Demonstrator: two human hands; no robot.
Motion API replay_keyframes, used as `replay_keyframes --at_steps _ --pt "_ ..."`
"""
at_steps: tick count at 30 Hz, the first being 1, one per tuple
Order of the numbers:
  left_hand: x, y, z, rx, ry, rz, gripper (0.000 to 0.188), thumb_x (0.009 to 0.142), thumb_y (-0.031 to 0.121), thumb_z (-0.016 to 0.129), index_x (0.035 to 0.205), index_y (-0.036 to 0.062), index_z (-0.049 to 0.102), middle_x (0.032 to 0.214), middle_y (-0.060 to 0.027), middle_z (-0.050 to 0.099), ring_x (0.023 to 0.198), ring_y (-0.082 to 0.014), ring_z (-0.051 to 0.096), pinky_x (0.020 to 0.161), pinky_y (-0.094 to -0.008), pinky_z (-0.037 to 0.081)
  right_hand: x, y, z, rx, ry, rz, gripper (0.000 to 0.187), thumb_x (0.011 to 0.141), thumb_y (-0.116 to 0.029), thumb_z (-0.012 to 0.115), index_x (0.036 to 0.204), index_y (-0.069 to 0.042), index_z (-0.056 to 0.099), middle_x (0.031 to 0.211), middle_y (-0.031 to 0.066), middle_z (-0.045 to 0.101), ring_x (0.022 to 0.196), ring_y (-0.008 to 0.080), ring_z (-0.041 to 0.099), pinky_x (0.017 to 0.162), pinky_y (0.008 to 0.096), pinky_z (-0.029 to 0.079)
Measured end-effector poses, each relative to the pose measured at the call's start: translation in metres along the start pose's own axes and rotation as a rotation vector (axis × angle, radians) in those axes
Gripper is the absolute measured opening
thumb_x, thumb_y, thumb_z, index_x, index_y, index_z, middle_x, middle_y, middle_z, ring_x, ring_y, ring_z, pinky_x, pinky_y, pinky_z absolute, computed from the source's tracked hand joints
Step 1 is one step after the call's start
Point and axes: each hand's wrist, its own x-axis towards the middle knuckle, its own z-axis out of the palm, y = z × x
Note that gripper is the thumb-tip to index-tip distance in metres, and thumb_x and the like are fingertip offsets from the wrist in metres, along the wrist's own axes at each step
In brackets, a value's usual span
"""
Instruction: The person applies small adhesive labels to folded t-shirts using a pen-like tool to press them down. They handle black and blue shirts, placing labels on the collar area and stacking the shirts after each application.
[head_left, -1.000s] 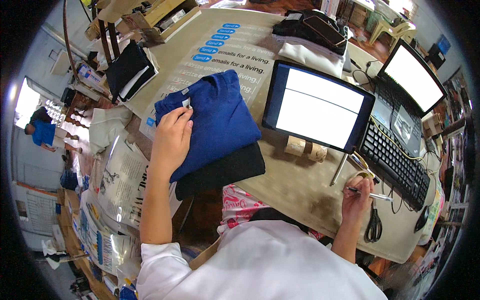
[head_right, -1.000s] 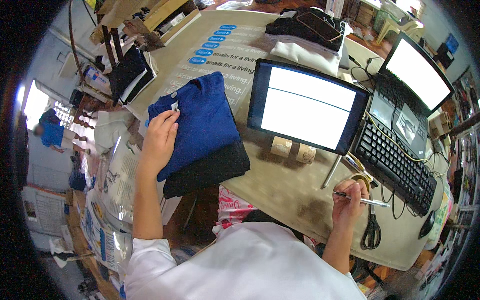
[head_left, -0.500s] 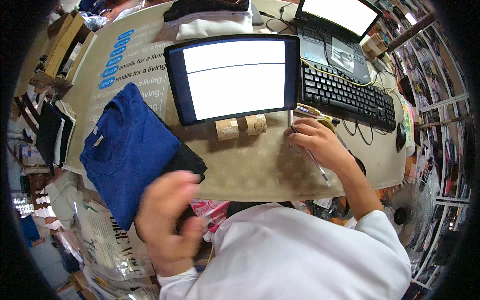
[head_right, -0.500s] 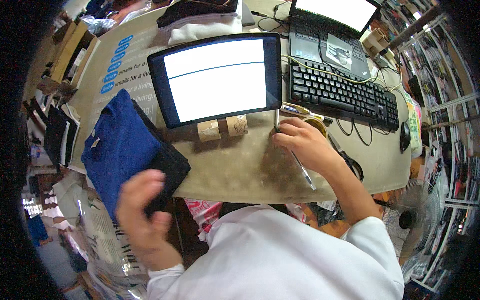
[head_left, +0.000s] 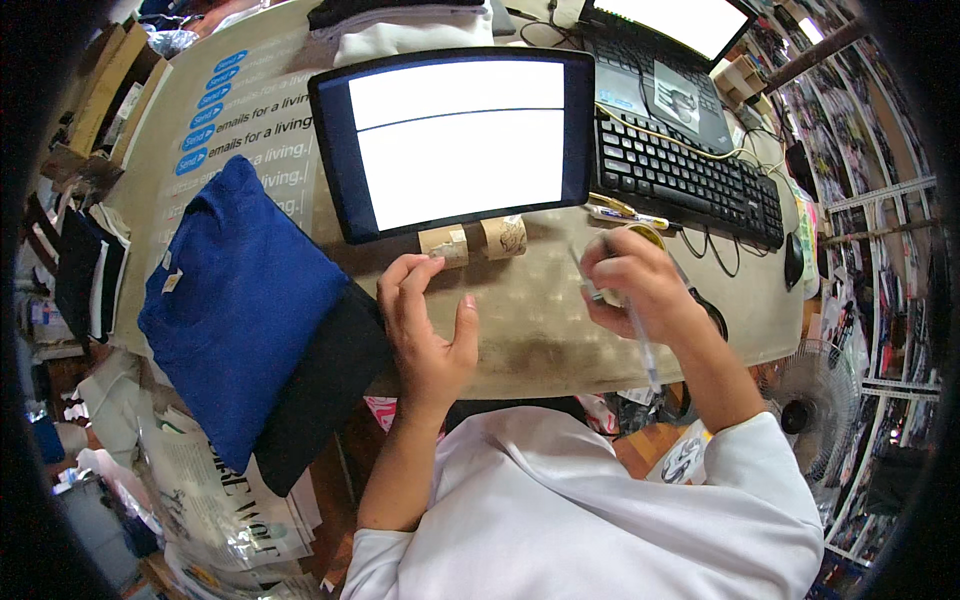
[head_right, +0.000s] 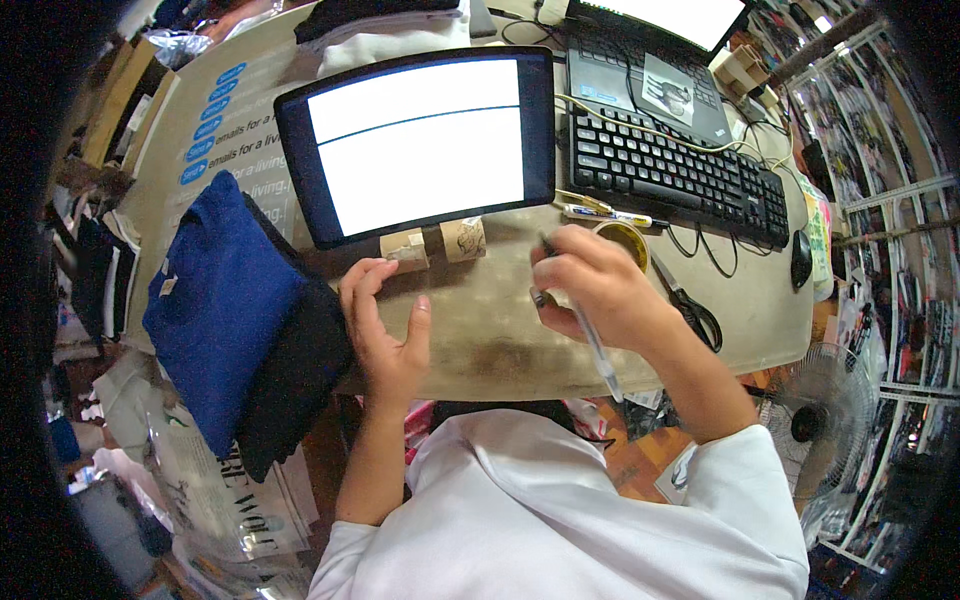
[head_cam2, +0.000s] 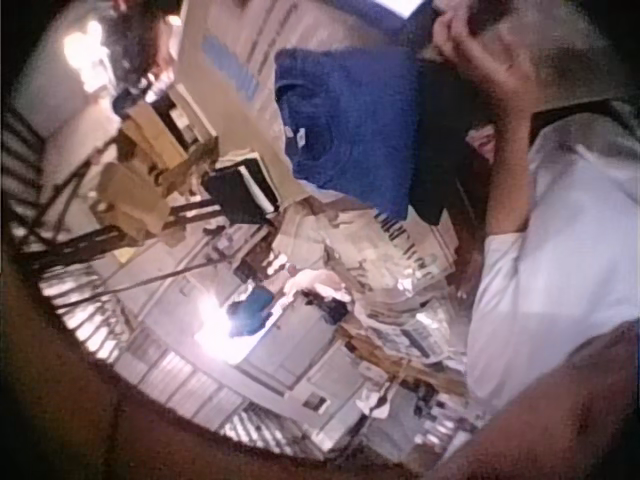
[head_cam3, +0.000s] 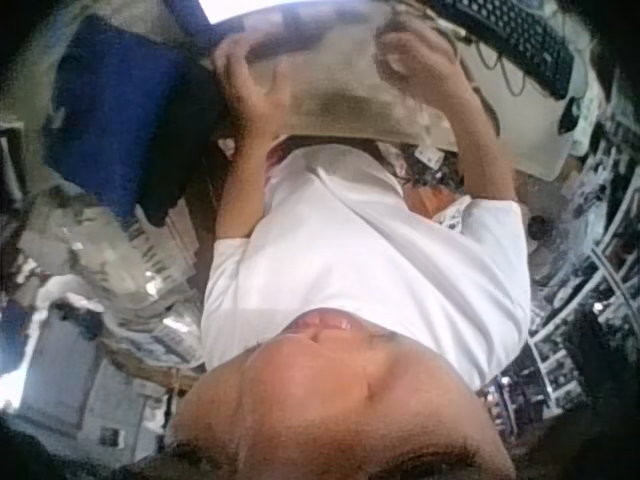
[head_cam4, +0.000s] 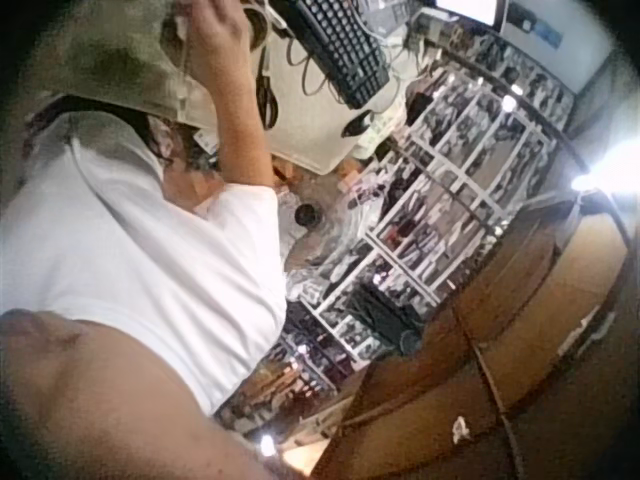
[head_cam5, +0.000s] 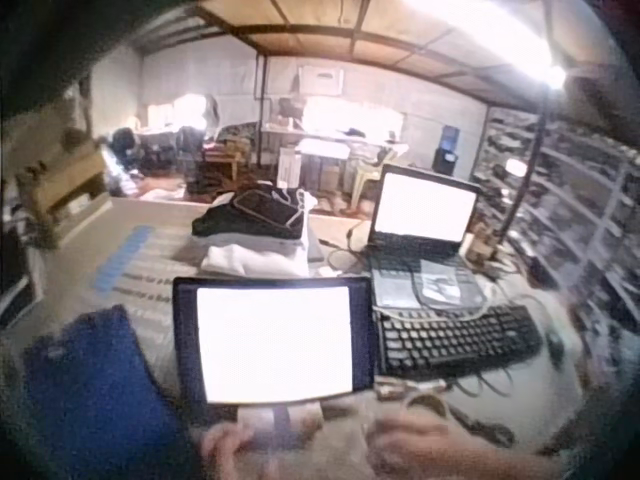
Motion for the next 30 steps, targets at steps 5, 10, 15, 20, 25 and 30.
replay_keyframes --at_steps 5,10,15,20,25,30 --pt "0.002 -0.004 0.004 -0.019 -0.009 -0.021 0.045 0.077 0.003 0.067 0.119 0.0021 0.054 0.120 -0.0192 0.051 0.114 -0.0348 0.052 0.101 -0.0449 0.040 -0.006 -0.002 0.018 0.202 0.294 0.221 0.023 0.076 0.006 0.069 0.091 -0.006 0.056 0.074 0.0071 0.059 0.065 0.0192 0.058 0.063 0.0299 0.047" --pt "-0.001 -0.008 0.004 -0.077 -0.050 -0.089 0.039 0.077 0.003 0.068 0.114 0.0018 0.057 0.120 -0.0186 0.052 0.113 -0.0344 0.053 0.099 -0.0443 0.042 -0.012 0.014 0.025 0.093 0.232 0.235 0.017 0.080 0.003 0.070 0.086 -0.005 0.055 0.073 0.0074 0.058 0.063 0.0202 0.056 0.056 0.0325 0.044" --pt "-0.006 0.013 -0.003 0.070 -0.097 -0.043 0.038 0.076 0.004 0.069 0.113 0.0022 0.059 0.121 -0.0189 0.054 0.115 -0.0351 0.053 0.100 -0.0449 0.042 -0.001 0.011 0.026 0.088 0.254 0.236 0.019 0.080 0.003 0.072 0.082 -0.005 0.055 0.071 0.0067 0.054 0.058 0.0216 0.054 0.051 0.0335 0.043" --pt "0.006 0.035 -0.014 0.112 -0.120 0.040 0.034 0.076 0.001 0.070 0.109 0.0032 0.062 0.116 -0.0165 0.059 0.106 -0.0334 0.059 0.092 -0.0415 0.048 0.000 0.011 0.036 0.154 0.309 0.247 0.022 0.079 -0.001 0.076 0.080 -0.004 0.055 0.073 0.0072 0.053 0.055 0.0212 0.053 0.049 0.0326 0.042" --pt "0.017 0.012 0.007 0.243 -0.143 0.061 0.025 0.078 0.003 0.072 0.101 0.0074 0.065 0.096 -0.0107 0.061 0.087 -0.0318 0.064 0.076 -0.0406 0.052 -0.007 0.008 0.039 0.198 0.233 0.305 0.023 0.078 -0.005 0.080 0.083 -0.003 0.057 0.075 0.0085 0.054 0.055 0.0209 0.054 0.050 0.0327 0.043" --pt "0.025 0.006 0.011 0.270 -0.082 -0.042 0.018 0.079 0.002 0.071 0.096 0.0075 0.064 0.090 -0.0096 0.062 0.081 -0.0307 0.065 0.072 -0.0404 0.052 -0.008 0.004 0.033 0.202 0.169 0.396 0.024 0.078 -0.007 0.080 0.087 -0.002 0.059 0.080 0.0094 0.056 0.057 0.0236 0.056 0.053 0.0345 0.045"
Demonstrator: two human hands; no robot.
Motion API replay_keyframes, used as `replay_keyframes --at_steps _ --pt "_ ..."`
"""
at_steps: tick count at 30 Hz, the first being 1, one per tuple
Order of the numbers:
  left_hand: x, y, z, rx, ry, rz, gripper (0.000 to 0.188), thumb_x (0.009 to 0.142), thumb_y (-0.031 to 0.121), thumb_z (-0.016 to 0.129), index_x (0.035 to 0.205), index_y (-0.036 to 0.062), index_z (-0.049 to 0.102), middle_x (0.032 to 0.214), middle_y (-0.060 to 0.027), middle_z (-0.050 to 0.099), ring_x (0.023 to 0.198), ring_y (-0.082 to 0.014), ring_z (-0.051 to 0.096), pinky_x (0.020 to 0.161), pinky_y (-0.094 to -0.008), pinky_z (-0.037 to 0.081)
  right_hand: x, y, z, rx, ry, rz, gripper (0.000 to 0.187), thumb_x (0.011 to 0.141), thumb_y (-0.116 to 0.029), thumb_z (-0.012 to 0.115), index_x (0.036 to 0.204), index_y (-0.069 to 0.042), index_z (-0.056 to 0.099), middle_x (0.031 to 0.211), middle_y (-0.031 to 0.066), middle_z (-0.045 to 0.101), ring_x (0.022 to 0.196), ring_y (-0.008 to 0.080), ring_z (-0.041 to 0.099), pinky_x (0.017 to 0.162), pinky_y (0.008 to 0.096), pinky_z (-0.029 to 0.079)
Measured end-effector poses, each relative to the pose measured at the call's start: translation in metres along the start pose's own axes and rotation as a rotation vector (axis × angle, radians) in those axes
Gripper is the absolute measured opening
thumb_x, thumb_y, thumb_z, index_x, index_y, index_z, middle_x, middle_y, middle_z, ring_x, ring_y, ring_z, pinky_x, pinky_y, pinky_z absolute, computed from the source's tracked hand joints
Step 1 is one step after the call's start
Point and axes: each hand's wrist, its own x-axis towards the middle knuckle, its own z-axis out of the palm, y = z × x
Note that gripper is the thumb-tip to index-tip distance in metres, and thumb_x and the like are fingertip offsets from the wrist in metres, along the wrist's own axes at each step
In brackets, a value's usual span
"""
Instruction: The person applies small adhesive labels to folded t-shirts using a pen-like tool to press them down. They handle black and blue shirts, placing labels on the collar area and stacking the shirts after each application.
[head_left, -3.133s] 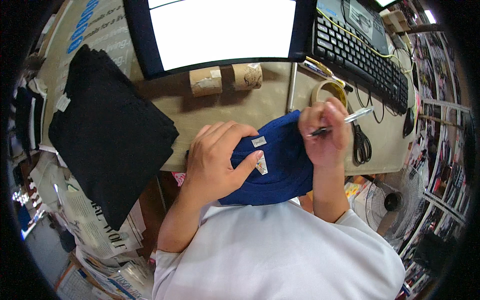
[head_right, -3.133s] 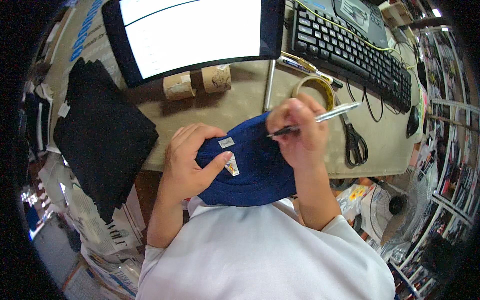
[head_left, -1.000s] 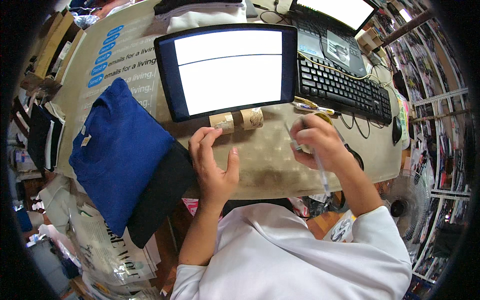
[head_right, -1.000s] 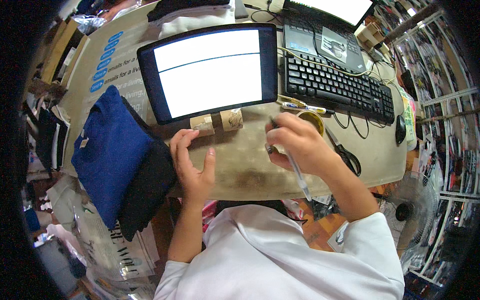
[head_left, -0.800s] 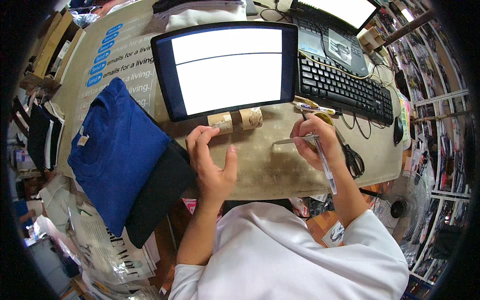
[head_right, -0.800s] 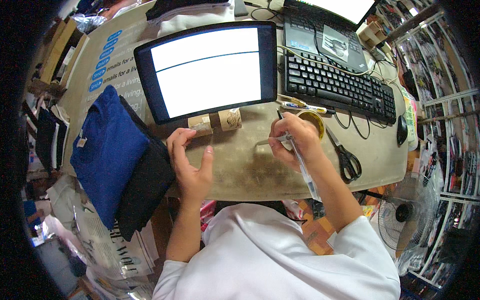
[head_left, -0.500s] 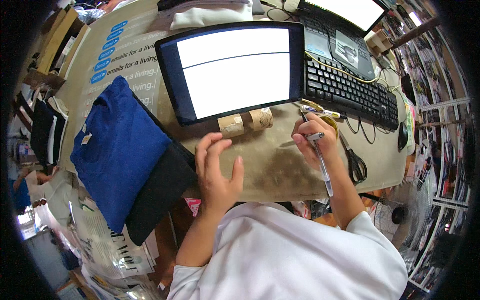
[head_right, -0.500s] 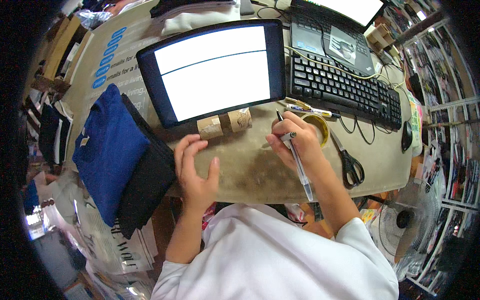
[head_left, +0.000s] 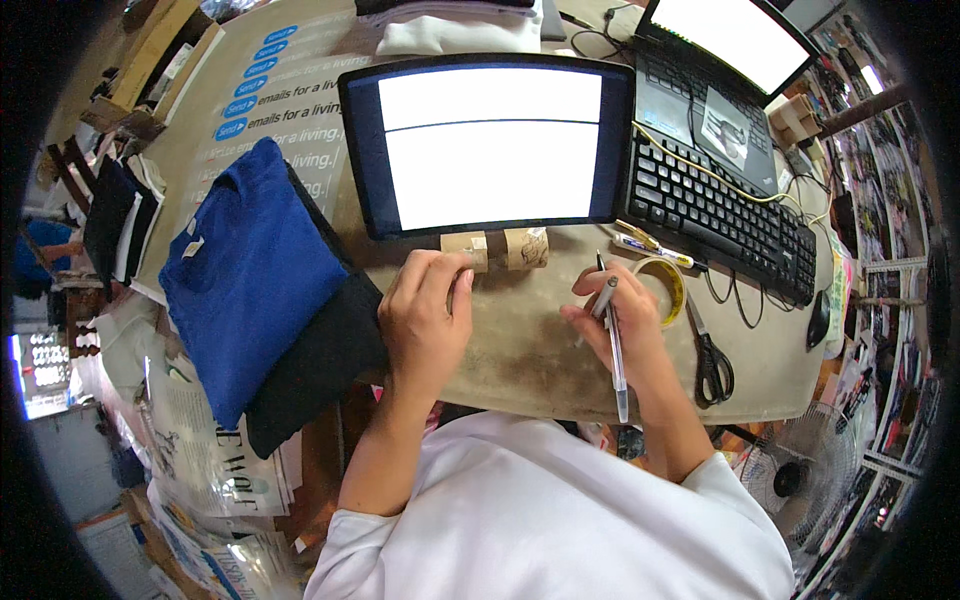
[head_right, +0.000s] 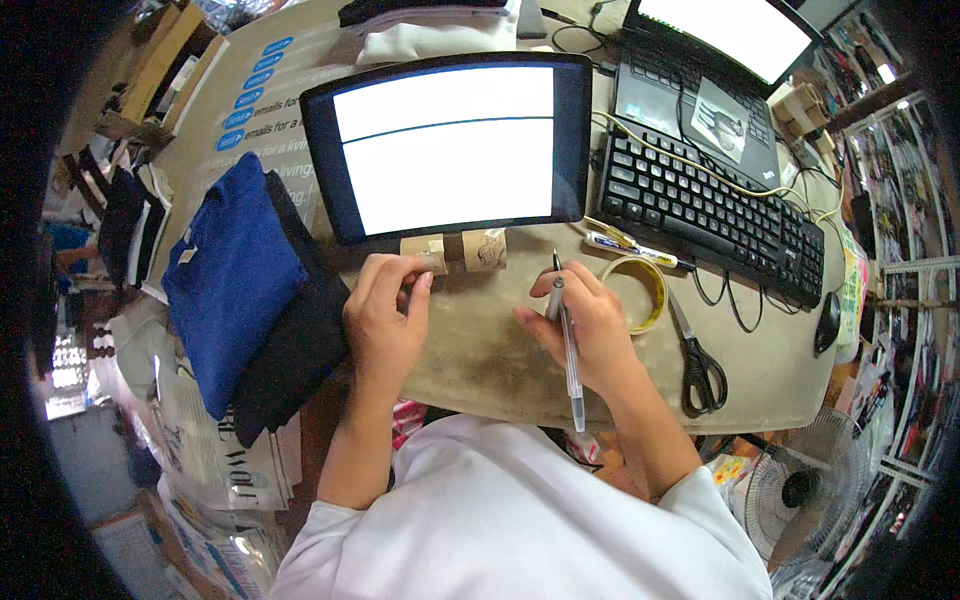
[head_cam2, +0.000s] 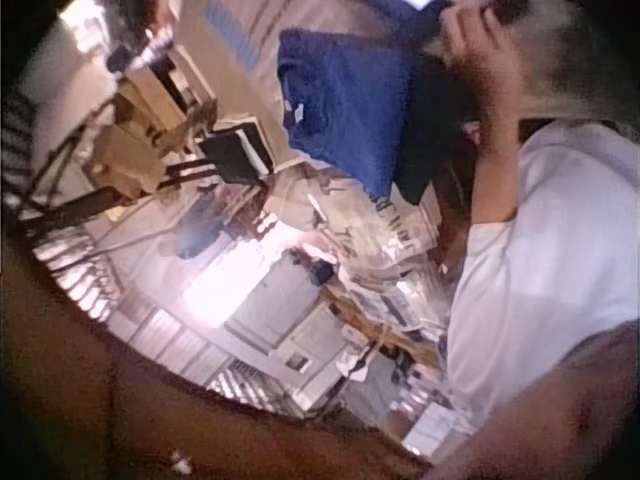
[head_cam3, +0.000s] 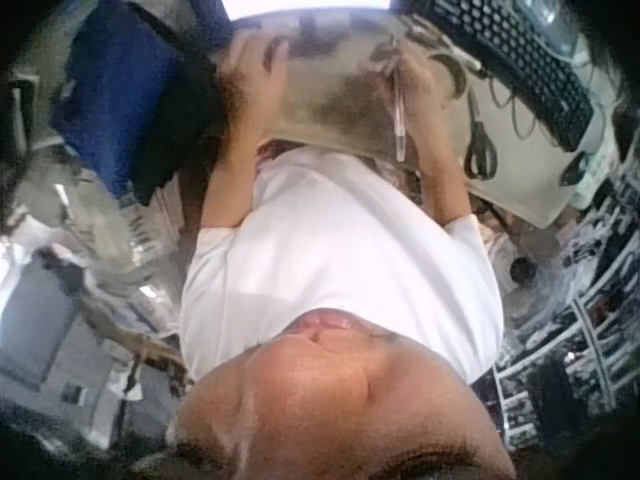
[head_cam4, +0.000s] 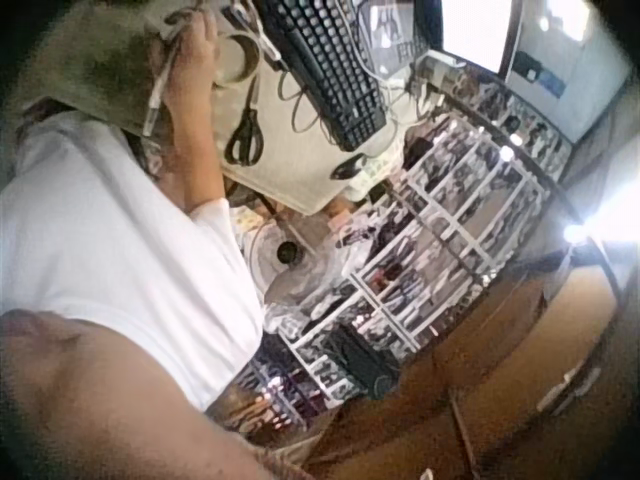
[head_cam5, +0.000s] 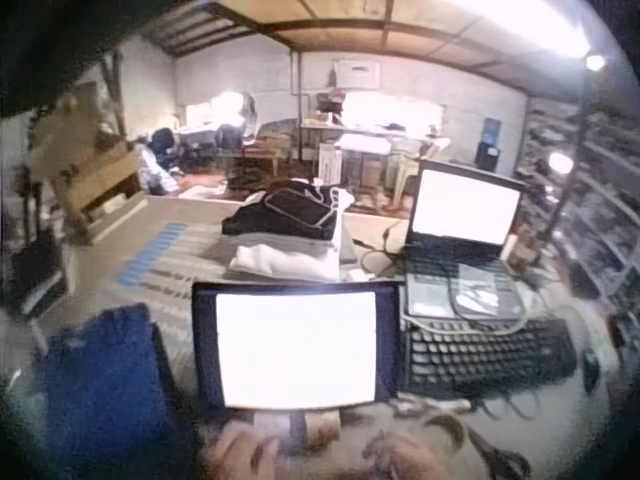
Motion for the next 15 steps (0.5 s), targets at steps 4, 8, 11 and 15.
replay_keyframes --at_steps 4,8,11,15 --pt "0.002 0.006 -0.007 0.015 -0.020 0.005 0.018 0.080 -0.003 0.070 0.096 0.0028 0.065 0.088 -0.0100 0.063 0.074 -0.0217 0.064 0.064 -0.0311 0.052 -0.007 -0.001 0.005 0.047 -0.064 -0.019 0.025 0.076 -0.005 0.079 0.094 -0.004 0.063 0.084 0.0100 0.058 0.061 0.0268 0.059 0.055 0.0377 0.048" --pt "-0.006 0.046 -0.051 -0.172 -0.148 0.130 0.021 0.078 0.007 0.075 0.097 0.0013 0.066 0.089 -0.0140 0.065 0.078 -0.0300 0.066 0.070 -0.0370 0.053 -0.007 -0.010 0.001 0.026 -0.128 -0.135 0.034 0.070 0.000 0.077 0.101 -0.007 0.066 0.085 0.0095 0.058 0.068 0.0282 0.061 0.059 0.0391 0.049" --pt "-0.002 0.058 -0.103 -0.144 -0.091 0.287 0.024 0.077 0.015 0.079 0.096 0.0054 0.069 0.086 -0.0123 0.067 0.075 -0.0268 0.065 0.065 -0.0348 0.052 -0.009 -0.010 -0.002 -0.118 -0.176 -0.110 0.042 0.065 0.002 0.076 0.105 -0.008 0.068 0.085 0.0084 0.057 0.077 0.0285 0.061 0.067 0.0402 0.050" --pt "-0.001 0.010 -0.176 0.066 0.249 0.097 0.022 0.088 0.012 0.066 0.105 -0.0014 0.064 0.099 -0.0129 0.064 0.094 -0.0249 0.061 0.090 -0.0359 0.047 -0.007 -0.006 0.004 -0.258 -0.172 -0.094 0.041 0.066 0.001 0.076 0.105 -0.009 0.068 0.088 0.0089 0.058 0.092 0.0312 0.059 0.079 0.0419 0.050"
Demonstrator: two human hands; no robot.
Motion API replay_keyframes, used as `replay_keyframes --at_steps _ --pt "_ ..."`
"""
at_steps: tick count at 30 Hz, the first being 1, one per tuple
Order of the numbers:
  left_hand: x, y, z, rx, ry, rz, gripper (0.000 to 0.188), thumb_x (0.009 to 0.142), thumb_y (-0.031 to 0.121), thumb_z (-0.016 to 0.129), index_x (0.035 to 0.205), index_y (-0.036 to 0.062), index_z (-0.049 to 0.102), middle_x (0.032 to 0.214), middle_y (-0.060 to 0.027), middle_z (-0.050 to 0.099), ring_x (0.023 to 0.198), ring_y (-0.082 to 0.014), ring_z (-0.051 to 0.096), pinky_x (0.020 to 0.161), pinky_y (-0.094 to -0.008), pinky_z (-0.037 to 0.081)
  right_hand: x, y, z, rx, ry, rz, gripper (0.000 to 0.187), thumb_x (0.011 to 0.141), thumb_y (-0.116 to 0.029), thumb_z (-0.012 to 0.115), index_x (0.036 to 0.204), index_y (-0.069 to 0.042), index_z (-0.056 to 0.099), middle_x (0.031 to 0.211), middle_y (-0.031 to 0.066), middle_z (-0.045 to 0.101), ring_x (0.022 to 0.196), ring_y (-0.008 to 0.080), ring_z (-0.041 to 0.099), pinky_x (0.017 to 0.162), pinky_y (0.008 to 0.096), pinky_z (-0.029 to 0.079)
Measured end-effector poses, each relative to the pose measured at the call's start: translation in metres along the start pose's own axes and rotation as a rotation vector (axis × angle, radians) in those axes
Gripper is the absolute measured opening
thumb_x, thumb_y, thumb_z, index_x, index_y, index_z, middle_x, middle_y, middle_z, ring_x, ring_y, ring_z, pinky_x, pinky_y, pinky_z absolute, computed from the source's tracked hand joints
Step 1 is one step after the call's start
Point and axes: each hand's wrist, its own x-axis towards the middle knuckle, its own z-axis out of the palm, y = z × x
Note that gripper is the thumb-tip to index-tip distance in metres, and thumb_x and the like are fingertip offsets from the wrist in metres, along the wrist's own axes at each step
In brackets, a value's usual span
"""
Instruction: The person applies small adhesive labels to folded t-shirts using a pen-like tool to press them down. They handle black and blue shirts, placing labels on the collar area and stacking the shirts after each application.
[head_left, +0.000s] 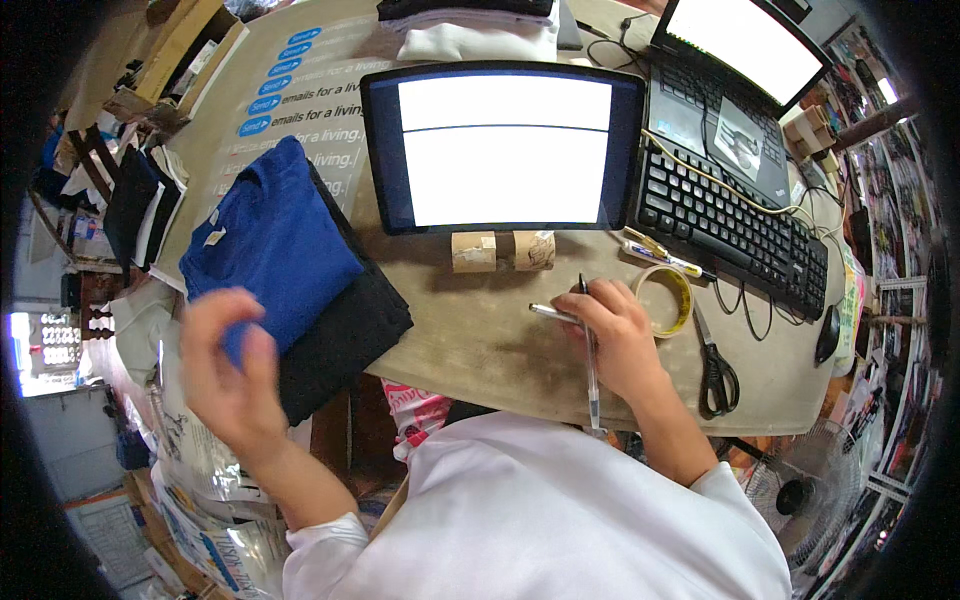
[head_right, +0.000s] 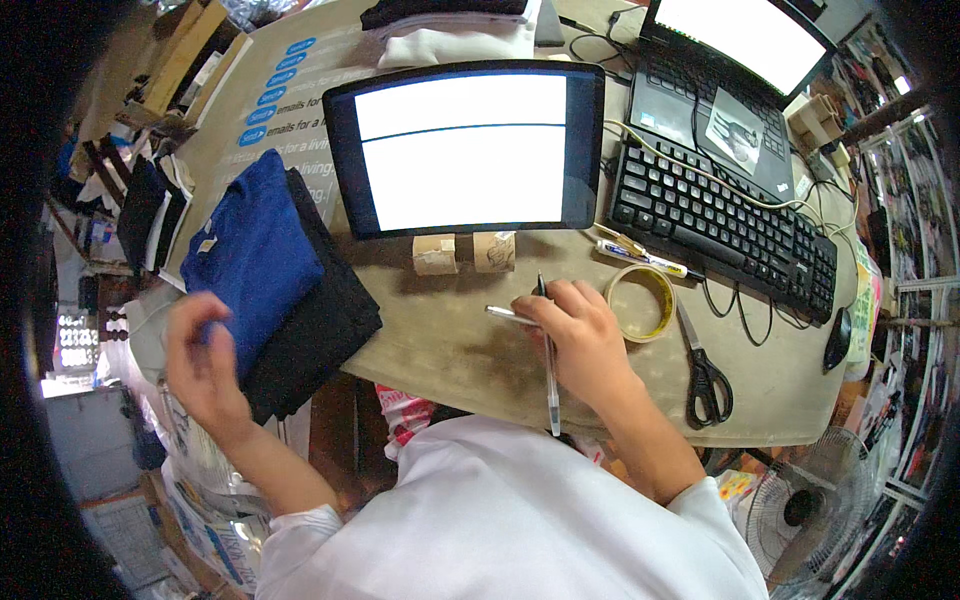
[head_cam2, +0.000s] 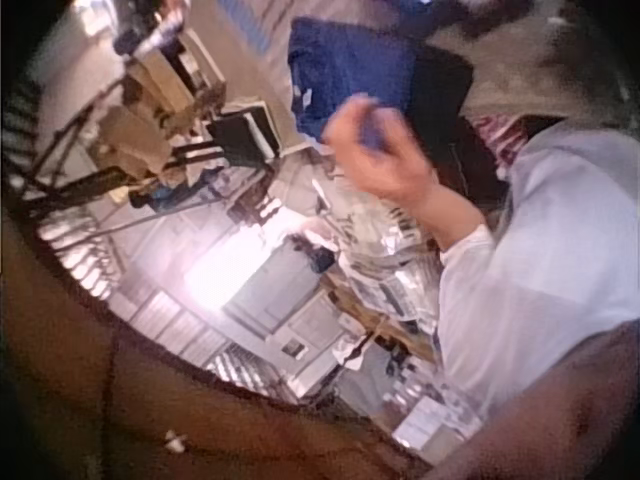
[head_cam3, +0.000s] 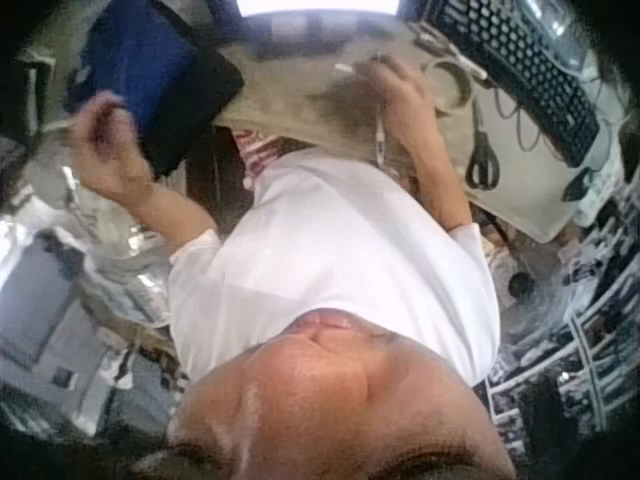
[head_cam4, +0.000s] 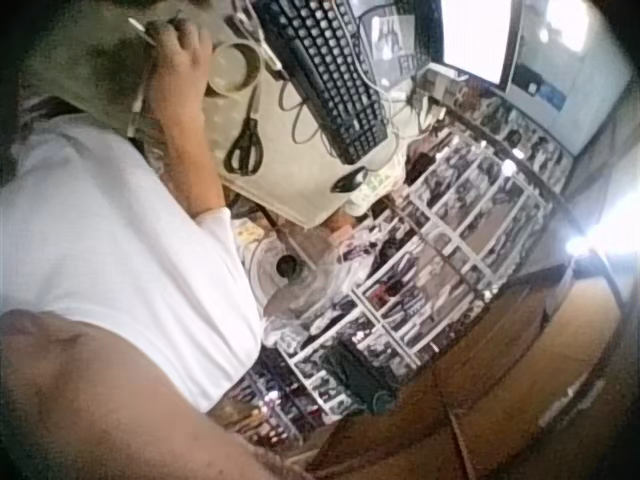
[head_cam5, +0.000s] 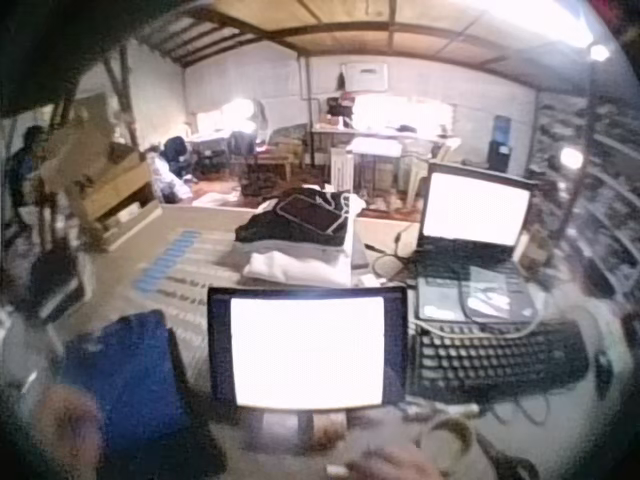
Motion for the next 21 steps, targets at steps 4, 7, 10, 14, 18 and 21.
replay_keyframes --at_steps 4,7,10,14,18,21 --pt "0.023 -0.075 -0.014 0.461 0.020 -0.150 0.039 0.094 0.019 0.063 0.128 0.0011 0.058 0.127 -0.0161 0.060 0.118 -0.0325 0.057 0.104 -0.0411 0.041 0.007 -0.003 -0.003 -0.029 0.184 0.020 0.035 0.072 -0.001 0.076 0.105 -0.008 0.066 0.111 0.0119 0.064 0.112 0.0350 0.056 0.094 0.0440 0.048" --pt "0.020 -0.087 -0.010 0.479 -0.156 -0.183 0.043 0.097 0.023 0.060 0.134 0.0033 0.055 0.136 -0.0162 0.056 0.128 -0.0327 0.051 0.108 -0.0415 0.037 0.013 0.007 -0.011 -0.150 0.345 -0.003 0.033 0.079 -0.001 0.072 0.109 -0.007 0.060 0.136 0.0142 0.059 0.133 0.0394 0.046 0.109 0.0480 0.039" --pt "0.016 -0.082 -0.007 0.449 -0.212 -0.217 0.040 0.099 0.024 0.056 0.133 0.0028 0.055 0.134 -0.0169 0.056 0.128 -0.0331 0.051 0.109 -0.0404 0.037 0.019 0.013 -0.015 -0.245 0.403 0.023 0.034 0.080 0.001 0.069 0.110 -0.008 0.057 0.138 0.0151 0.058 0.138 0.0419 0.041 0.111 0.0473 0.038" --pt "0.005 -0.093 -0.011 0.530 -0.205 -0.158 0.039 0.100 0.025 0.053 0.131 0.0007 0.057 0.131 -0.0180 0.058 0.125 -0.0347 0.053 0.108 -0.0411 0.038 0.034 0.009 -0.016 -0.340 0.308 0.037 0.038 0.081 0.000 0.067 0.115 -0.009 0.053 0.142 0.0167 0.054 0.142 0.0440 0.033 0.113 0.0520 0.033" --pt "-0.002 -0.086 -0.013 0.497 -0.238 -0.127 0.041 0.102 0.027 0.050 0.128 -0.0028 0.057 0.131 -0.0221 0.057 0.124 -0.0371 0.052 0.107 -0.0445 0.038 0.062 0.014 -0.017 -0.377 0.307 0.056 0.039 0.081 0.005 0.063 0.116 -0.008 0.053 0.148 0.0156 0.048 0.146 0.0405 0.028 0.118 0.0516 0.027" --pt "0.000 -0.074 -0.012 0.465 -0.310 -0.091 0.042 0.101 0.025 0.050 0.132 -0.0035 0.054 0.135 -0.0225 0.054 0.128 -0.0377 0.049 0.111 -0.0438 0.035 0.074 0.035 -0.023 -0.381 0.382 0.026 0.031 0.084 0.006 0.057 0.112 -0.006 0.055 0.142 0.0163 0.055 0.143 0.0390 0.035 0.118 0.0493 0.027"
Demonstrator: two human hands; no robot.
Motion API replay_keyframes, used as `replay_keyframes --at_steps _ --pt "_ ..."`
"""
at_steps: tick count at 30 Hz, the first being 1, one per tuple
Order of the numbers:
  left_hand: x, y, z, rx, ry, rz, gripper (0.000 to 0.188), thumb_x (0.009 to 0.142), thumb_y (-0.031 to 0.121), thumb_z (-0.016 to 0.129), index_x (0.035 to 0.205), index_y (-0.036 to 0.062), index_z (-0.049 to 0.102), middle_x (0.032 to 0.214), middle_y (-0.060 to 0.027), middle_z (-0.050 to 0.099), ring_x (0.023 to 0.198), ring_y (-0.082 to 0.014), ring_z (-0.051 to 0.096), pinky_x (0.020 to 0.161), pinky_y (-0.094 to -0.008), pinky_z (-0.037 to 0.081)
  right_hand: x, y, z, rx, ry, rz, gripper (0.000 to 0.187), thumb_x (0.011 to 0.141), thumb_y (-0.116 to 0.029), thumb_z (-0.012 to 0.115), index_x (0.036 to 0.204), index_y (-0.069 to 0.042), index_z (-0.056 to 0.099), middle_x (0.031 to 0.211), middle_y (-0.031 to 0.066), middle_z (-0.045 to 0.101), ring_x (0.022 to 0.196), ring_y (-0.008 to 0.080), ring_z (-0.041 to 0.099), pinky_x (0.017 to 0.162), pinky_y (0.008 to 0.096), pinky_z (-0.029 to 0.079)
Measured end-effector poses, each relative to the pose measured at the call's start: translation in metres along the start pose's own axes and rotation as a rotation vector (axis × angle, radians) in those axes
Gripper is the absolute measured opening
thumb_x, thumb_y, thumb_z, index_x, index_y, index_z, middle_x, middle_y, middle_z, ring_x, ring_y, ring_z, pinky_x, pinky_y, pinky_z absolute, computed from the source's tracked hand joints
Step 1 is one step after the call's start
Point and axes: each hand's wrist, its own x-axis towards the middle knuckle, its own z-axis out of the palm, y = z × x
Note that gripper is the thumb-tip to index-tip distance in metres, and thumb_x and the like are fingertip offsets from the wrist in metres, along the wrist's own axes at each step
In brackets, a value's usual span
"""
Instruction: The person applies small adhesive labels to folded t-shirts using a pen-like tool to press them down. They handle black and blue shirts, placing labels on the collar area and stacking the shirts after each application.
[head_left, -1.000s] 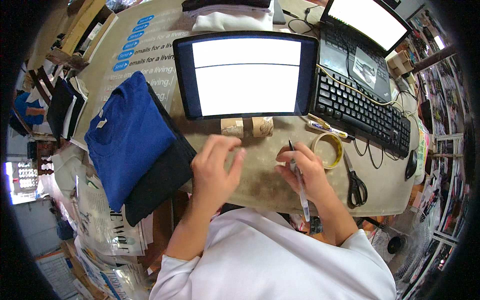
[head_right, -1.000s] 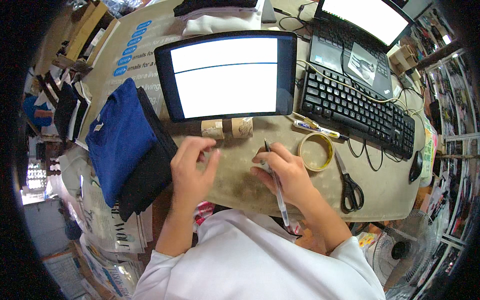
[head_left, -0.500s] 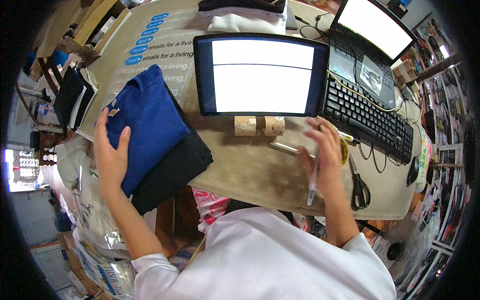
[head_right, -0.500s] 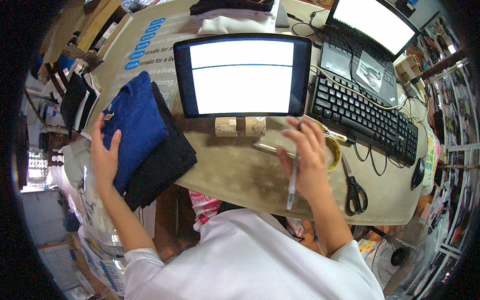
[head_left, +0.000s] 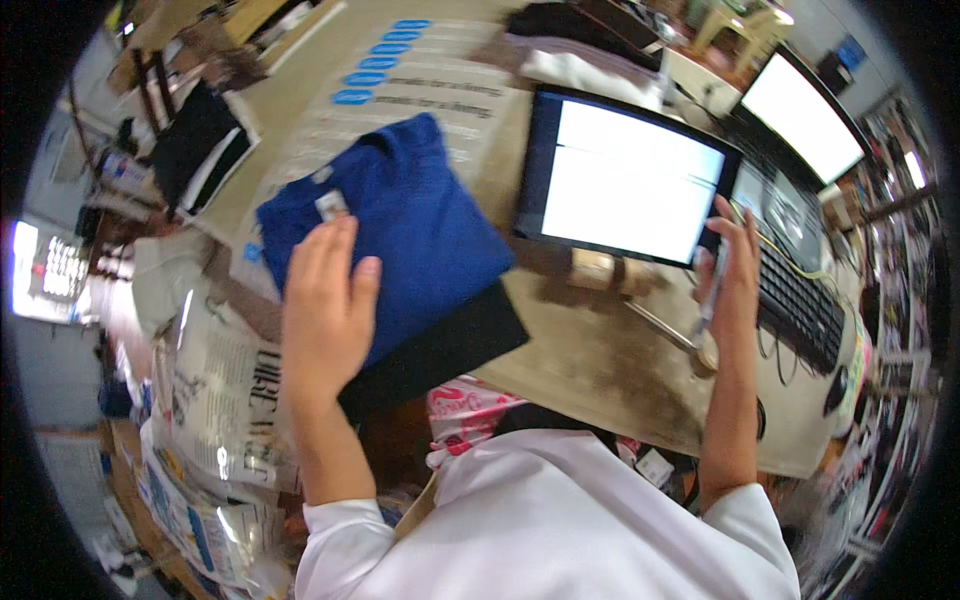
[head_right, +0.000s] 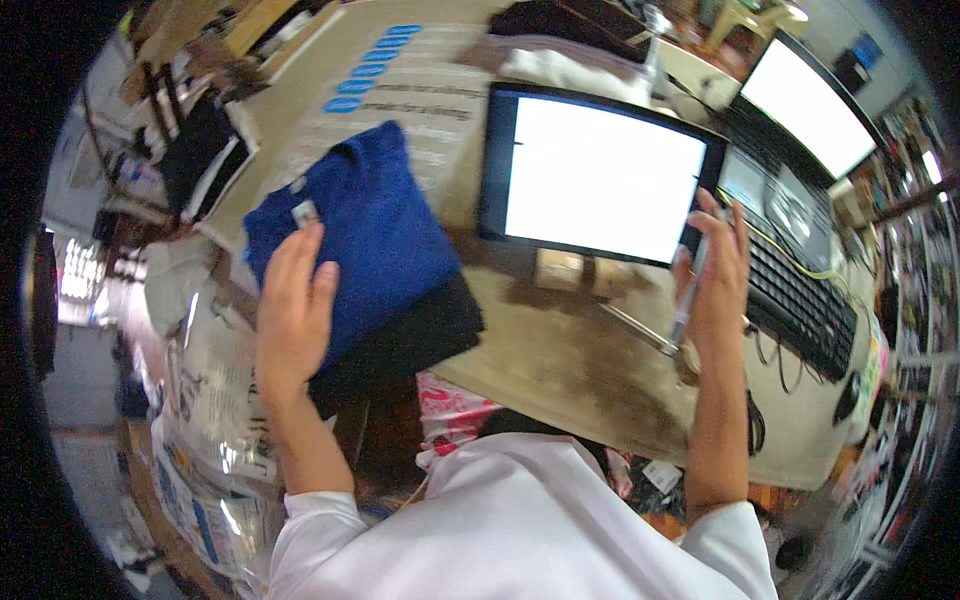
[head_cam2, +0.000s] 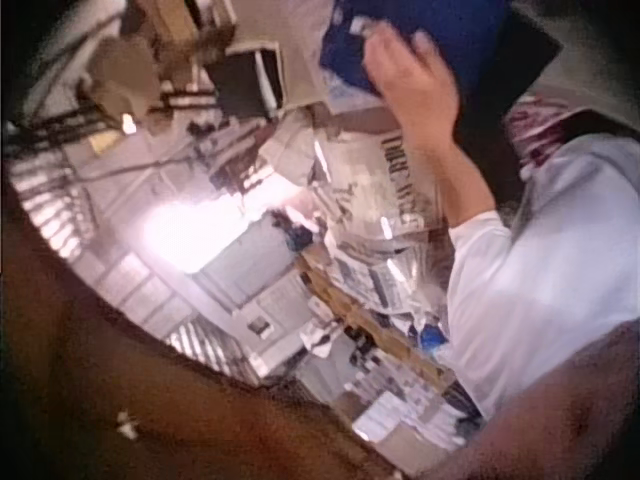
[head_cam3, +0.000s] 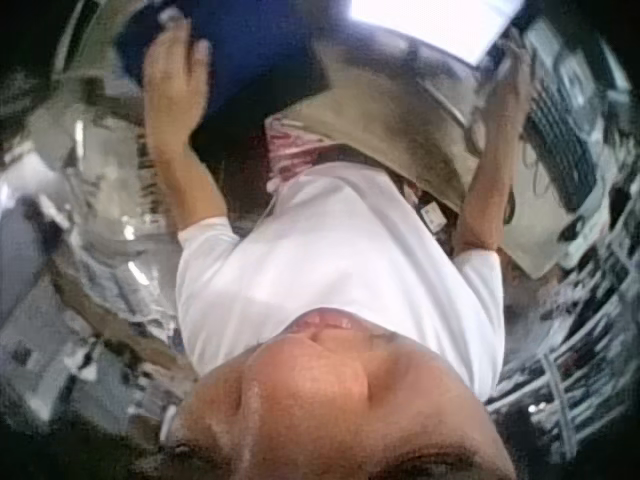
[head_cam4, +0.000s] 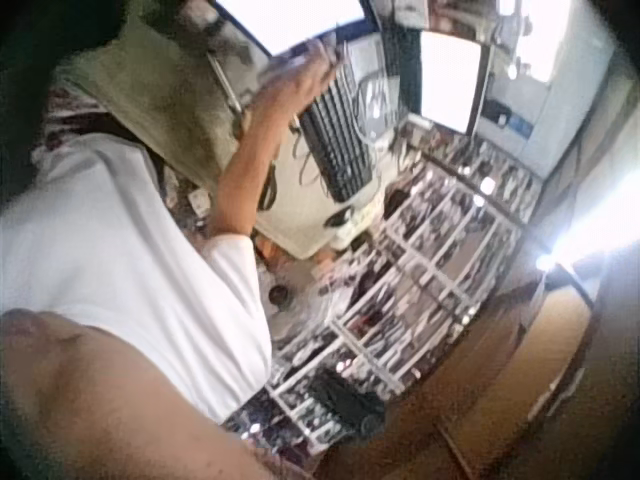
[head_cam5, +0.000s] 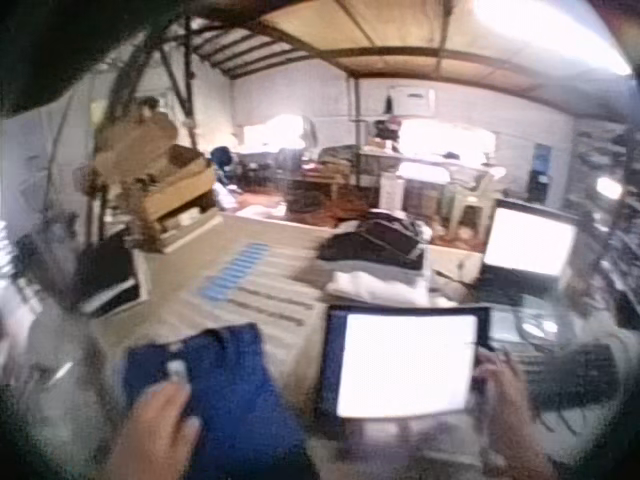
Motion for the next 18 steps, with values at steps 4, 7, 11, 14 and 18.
replay_keyframes --at_steps 4,7,11,14,18 --pt "-0.008 -0.005 -0.002 -0.015 0.004 -0.002 0.045 0.100 0.023 0.051 0.137 -0.0033 0.050 0.139 -0.0224 0.052 0.131 -0.0385 0.046 0.113 -0.0445 0.032 -0.004 -0.003 -0.002 0.019 0.039 -0.065 0.026 0.087 0.002 0.054 0.111 -0.008 0.054 0.141 0.0165 0.056 0.143 0.0393 0.035 0.117 0.0477 0.026" --pt "-0.010 -0.007 -0.004 -0.054 0.020 -0.002 0.046 0.098 0.024 0.053 0.134 -0.0053 0.052 0.138 -0.0234 0.052 0.129 -0.0398 0.047 0.112 -0.0480 0.033 -0.011 -0.011 0.001 -0.016 0.048 -0.076 0.024 0.087 0.002 0.050 0.109 -0.007 0.055 0.139 0.0161 0.058 0.142 0.0380 0.036 0.117 0.0472 0.027" --pt "-0.005 -0.019 -0.011 -0.149 0.033 0.019 0.043 0.094 0.026 0.059 0.125 -0.0040 0.059 0.130 -0.0203 0.058 0.124 -0.0374 0.052 0.109 -0.0480 0.036 -0.002 -0.005 0.007 -0.090 0.038 -0.077 0.021 0.089 -0.003 0.050 0.109 -0.006 0.055 0.137 0.0166 0.058 0.141 0.0390 0.038 0.116 0.0499 0.027" --pt "0.014 -0.050 -0.025 -0.303 -0.011 0.018 0.033 0.092 0.020 0.063 0.119 0.0000 0.064 0.119 -0.0175 0.065 0.116 -0.0320 0.060 0.103 -0.0407 0.042 0.004 -0.006 0.005 -0.045 0.056 -0.090 0.021 0.091 -0.004 0.049 0.112 -0.006 0.053 0.139 0.0176 0.056 0.141 0.0392 0.037 0.116 0.0516 0.028" --pt "0.080 -0.161 -0.031 -0.196 0.303 -0.094 0.030 0.087 0.009 0.061 0.117 0.0021 0.064 0.119 -0.0153 0.066 0.114 -0.0315 0.061 0.101 -0.0378 0.045 -0.015 0.003 0.000 0.099 0.112 -0.043 0.034 0.084 0.009 0.049 0.112 -0.007 0.055 0.139 0.0157 0.057 0.142 0.0350 0.038 0.116 0.0487 0.031"
